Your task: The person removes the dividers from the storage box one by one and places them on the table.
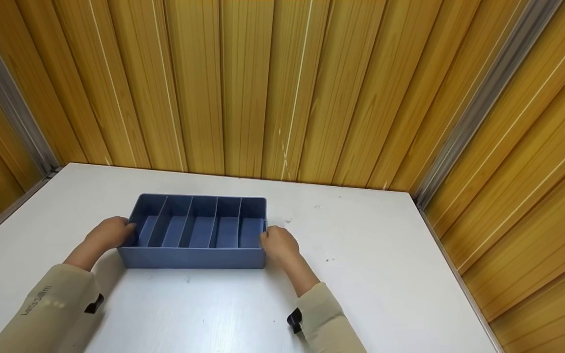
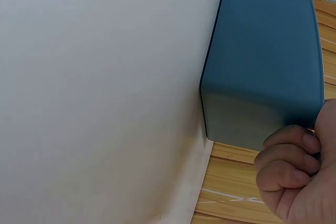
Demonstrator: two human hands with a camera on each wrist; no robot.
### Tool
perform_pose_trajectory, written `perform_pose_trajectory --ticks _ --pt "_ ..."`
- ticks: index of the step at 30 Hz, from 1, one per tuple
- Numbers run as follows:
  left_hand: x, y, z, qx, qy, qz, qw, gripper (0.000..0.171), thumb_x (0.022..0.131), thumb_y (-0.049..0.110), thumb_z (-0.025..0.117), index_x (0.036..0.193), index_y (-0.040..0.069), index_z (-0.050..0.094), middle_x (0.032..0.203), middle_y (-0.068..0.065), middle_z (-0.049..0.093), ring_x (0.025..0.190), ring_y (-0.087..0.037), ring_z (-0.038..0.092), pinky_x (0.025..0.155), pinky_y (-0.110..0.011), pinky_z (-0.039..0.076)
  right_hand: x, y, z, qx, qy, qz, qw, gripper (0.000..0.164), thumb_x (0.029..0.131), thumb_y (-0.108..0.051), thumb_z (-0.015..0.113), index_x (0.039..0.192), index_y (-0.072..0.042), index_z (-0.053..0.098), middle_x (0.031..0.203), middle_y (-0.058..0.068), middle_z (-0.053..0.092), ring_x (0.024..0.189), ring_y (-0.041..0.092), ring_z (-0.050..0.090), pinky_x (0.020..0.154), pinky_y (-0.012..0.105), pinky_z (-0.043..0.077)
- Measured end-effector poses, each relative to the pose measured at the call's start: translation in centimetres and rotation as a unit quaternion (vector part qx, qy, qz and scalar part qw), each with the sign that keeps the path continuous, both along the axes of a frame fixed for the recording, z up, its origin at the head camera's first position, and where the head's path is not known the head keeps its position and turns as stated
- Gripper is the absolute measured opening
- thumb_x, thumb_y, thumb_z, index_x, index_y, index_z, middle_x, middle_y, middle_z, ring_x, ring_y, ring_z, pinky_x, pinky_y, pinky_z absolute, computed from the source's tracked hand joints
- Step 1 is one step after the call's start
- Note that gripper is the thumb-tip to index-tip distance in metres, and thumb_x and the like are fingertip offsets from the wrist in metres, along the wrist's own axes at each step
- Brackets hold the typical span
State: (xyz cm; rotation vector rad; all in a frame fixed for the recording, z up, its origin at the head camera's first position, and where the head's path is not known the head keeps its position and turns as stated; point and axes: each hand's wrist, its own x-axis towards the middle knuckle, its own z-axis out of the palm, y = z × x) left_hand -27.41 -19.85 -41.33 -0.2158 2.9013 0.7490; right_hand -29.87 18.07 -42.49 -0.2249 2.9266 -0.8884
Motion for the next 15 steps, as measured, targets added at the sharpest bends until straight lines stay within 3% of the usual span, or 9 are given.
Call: perform_pose_trajectory --ticks 15 --pt "-0.9 2.0 -0.1 -0.004 0.010 -0.007 0.9999 0.043 0.105 0.019 0.039 0.126 -0.012 0.061 0.124 -0.031 0.068 0.101 -0.038 0.066 0.092 -0.054 0.055 0.2 2.0 0.0 -0.010 -0.007 -0.012 1.000 0.034 0.102 -0.014 0.043 0.068 -0.014 0.045 0.065 -0.001 0.044 0.065 0.015 0.043 0.063 0.027 0.035"
